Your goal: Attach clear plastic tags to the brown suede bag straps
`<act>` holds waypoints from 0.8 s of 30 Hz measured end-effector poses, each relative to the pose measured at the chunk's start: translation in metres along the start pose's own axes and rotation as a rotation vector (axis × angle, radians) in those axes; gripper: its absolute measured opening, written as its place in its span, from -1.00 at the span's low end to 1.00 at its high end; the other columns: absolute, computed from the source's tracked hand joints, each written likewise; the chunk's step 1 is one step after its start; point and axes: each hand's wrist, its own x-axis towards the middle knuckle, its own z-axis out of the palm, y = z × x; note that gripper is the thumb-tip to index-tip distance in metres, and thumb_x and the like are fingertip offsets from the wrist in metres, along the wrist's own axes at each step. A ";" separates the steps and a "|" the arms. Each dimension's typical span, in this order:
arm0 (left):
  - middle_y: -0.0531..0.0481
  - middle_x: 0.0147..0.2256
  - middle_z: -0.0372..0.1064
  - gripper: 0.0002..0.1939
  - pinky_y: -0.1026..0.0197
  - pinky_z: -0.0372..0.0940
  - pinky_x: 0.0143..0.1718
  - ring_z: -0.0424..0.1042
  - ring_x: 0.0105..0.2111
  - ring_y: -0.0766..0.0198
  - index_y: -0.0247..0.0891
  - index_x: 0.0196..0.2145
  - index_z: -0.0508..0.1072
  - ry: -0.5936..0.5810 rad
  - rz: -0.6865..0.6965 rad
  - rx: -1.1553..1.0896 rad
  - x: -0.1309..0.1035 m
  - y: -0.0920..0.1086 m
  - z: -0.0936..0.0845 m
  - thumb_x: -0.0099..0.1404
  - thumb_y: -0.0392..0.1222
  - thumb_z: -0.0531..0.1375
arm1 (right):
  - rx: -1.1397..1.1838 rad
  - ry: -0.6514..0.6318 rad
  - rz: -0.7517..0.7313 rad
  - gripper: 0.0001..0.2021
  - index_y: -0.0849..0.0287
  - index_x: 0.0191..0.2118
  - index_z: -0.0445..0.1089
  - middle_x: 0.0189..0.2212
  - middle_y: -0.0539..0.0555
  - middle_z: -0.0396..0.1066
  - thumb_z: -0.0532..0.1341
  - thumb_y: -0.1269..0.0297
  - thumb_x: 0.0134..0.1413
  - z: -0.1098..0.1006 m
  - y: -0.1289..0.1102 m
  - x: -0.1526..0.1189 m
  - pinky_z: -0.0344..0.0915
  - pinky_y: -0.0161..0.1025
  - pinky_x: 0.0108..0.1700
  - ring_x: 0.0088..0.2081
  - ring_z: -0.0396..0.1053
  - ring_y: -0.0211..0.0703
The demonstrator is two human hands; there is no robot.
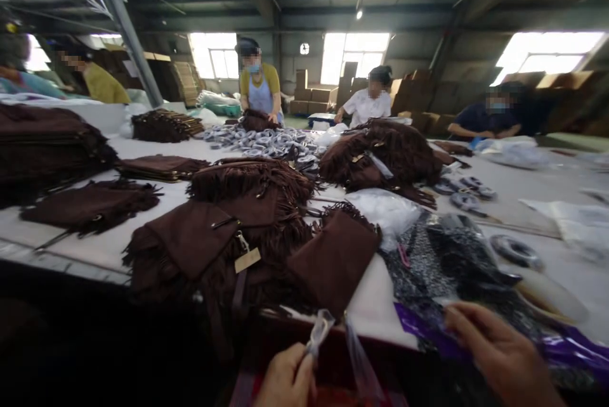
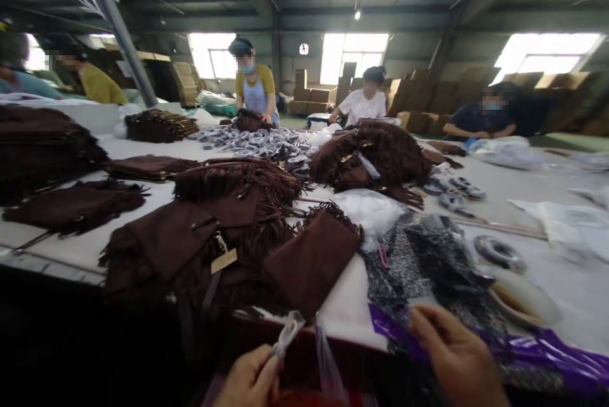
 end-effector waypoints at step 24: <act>-0.19 -0.39 0.50 -0.68 0.14 0.19 -0.46 0.49 -0.43 0.10 -0.23 -0.38 0.36 0.139 0.281 0.504 -0.012 -0.020 -0.001 0.40 -0.16 -0.11 | 0.424 -0.816 0.081 -0.64 0.20 -0.50 0.39 -0.61 -0.06 0.23 0.28 -0.04 0.02 0.171 -0.076 -0.113 0.19 -0.35 -0.47 -0.54 0.17 -0.26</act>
